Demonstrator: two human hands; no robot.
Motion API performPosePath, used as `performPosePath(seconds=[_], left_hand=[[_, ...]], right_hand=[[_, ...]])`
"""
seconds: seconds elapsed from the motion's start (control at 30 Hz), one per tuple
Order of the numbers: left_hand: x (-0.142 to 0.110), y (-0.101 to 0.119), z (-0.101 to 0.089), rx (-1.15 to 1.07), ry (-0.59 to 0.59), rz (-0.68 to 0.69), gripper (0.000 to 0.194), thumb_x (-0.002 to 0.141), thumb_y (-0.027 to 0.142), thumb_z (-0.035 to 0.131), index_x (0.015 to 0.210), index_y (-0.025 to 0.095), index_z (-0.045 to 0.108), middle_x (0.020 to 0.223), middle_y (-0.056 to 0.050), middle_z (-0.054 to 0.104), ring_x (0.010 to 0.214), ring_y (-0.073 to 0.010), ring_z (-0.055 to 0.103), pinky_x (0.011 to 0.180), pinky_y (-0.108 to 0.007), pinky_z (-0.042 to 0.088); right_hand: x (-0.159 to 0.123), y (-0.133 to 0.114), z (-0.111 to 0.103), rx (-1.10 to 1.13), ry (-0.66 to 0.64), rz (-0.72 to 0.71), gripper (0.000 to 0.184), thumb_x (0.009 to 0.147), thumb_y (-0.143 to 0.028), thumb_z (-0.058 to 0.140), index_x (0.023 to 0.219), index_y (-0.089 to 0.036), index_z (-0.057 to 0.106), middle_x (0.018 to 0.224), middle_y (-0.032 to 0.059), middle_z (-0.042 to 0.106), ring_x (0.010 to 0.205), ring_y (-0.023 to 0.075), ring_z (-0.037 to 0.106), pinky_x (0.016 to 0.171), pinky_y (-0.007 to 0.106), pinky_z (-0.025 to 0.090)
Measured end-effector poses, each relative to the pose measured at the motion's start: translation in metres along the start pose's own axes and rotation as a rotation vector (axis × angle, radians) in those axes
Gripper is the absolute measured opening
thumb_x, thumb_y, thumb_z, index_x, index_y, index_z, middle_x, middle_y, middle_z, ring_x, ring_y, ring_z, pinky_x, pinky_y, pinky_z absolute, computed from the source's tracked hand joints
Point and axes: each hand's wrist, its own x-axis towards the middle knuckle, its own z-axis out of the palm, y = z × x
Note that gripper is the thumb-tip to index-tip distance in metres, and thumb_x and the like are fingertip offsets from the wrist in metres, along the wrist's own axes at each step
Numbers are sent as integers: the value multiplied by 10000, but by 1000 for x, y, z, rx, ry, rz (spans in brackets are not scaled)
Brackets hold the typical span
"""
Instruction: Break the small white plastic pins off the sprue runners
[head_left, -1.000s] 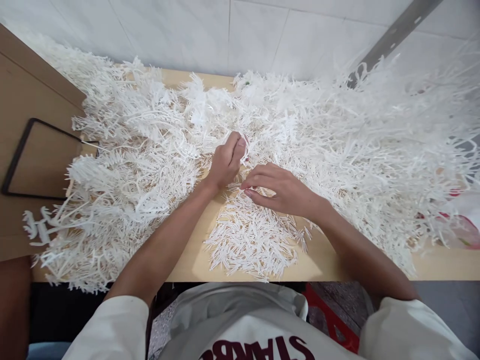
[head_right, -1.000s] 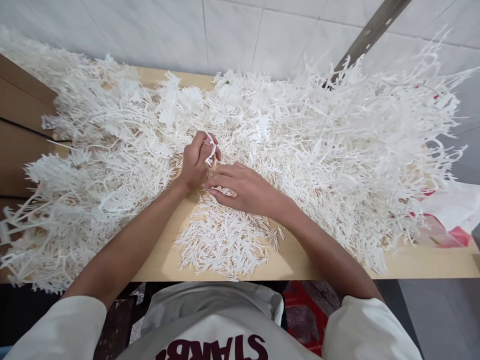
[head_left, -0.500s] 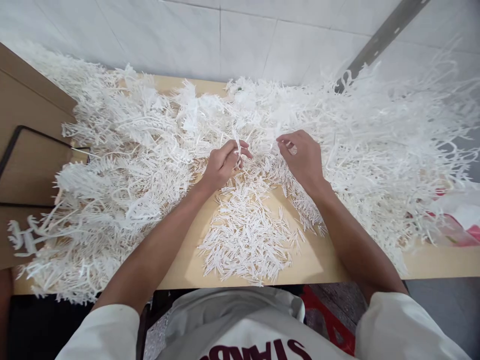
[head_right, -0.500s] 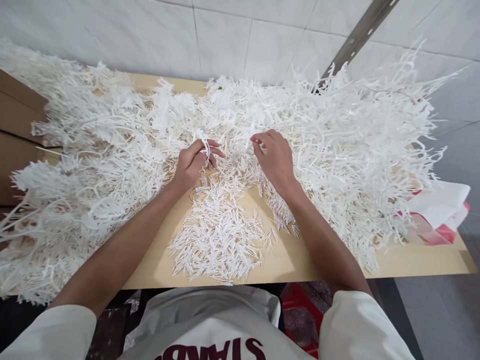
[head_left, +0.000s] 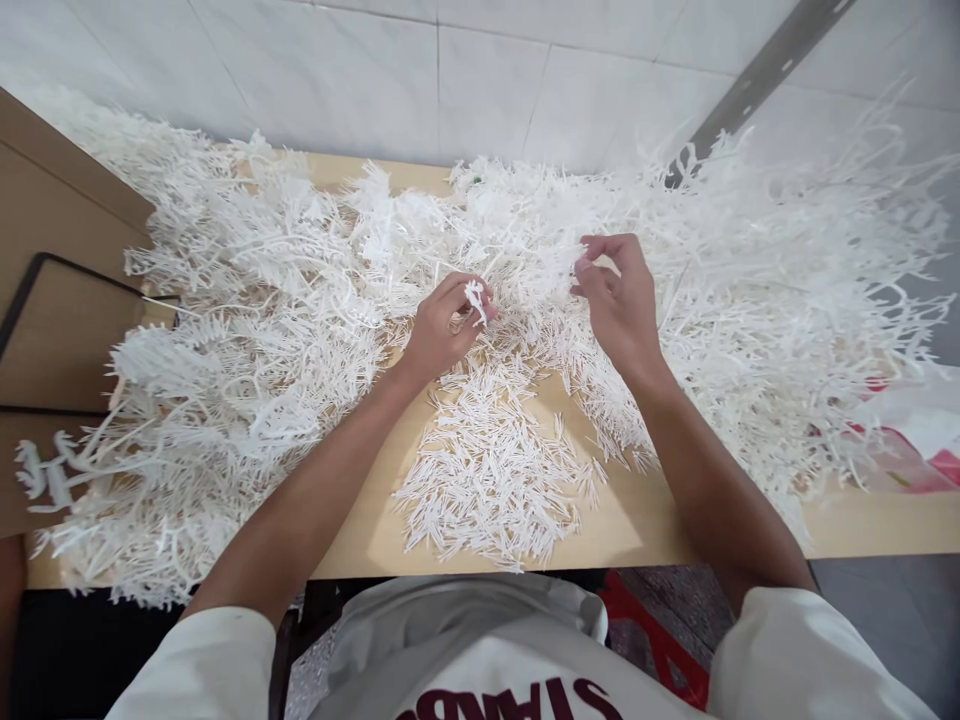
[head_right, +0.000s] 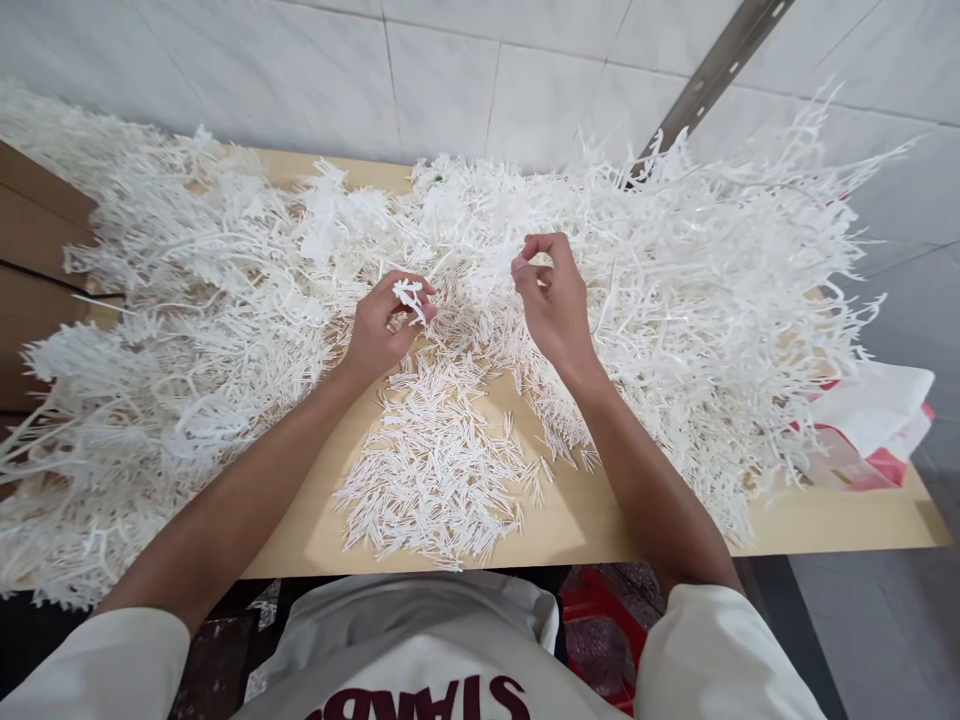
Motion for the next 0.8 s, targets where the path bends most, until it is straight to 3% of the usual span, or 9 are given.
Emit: performPosePath(seconds=[0.13,0.27,0.37,0.43,0.53,0.6,0.73,0.8], left_hand=[[-4,-3,3,-249,-70,-148,288,945,394,397,940,173,581,931,-56,655,719,-85,640,683,-253,550],[-6,-5,4,-338,-106,-172,290,971,372,320,982,181,538,991,-61,640,759,-90,663,695,-265,570],[-8,-5,3,-50,-111,12,211,961,312,367,986,192,538,990,-51,658,784,-97,656,684,-257,552],[-8,-4,3,207,-96,186,154,941,275,422,989,199,547,1001,-47,664,832,-109,648,679,-249,536],[-10,-3,3,419,-77,351,104,921,262,466,981,214,535,1053,-44,645,866,-113,640,632,-227,520],[-11,-2,3,451,-70,385,112,914,263,471,1010,217,508,1076,-49,630,886,-116,634,605,-216,514],[-12,-1,2,374,-102,371,276,910,299,466,1167,211,416,1190,-91,565,1059,-156,583,658,-242,538],[-10,-2,1,346,-5,360,320,908,357,462,1198,241,390,1244,-93,506,1124,-179,536,721,-285,544]], right_hand=[[2,-7,-1,179,-67,44,191,892,-437,488,997,-278,483,820,-14,587,782,123,641,707,307,543],[1,-6,-2,130,-70,31,195,880,-416,511,1010,-272,497,803,-14,582,771,131,638,704,318,538],[-2,-10,-4,-58,26,6,261,862,-447,525,1053,-269,522,935,27,594,856,158,618,700,330,529],[-6,-20,-3,-151,8,-36,313,837,-476,556,1068,-265,545,1034,47,598,913,175,607,722,336,524],[-16,-41,3,-128,-313,-51,386,811,-511,584,1110,-269,561,981,24,651,819,155,634,705,313,524],[-22,-50,9,-107,-424,-36,378,811,-502,589,1103,-261,579,899,7,679,739,139,640,690,302,524],[-25,-54,10,-76,-271,-56,217,864,-400,540,956,-229,637,907,12,693,783,144,661,740,313,534],[-21,-53,2,-29,-185,-72,182,875,-355,525,952,-232,635,922,12,688,821,149,669,776,329,541]])
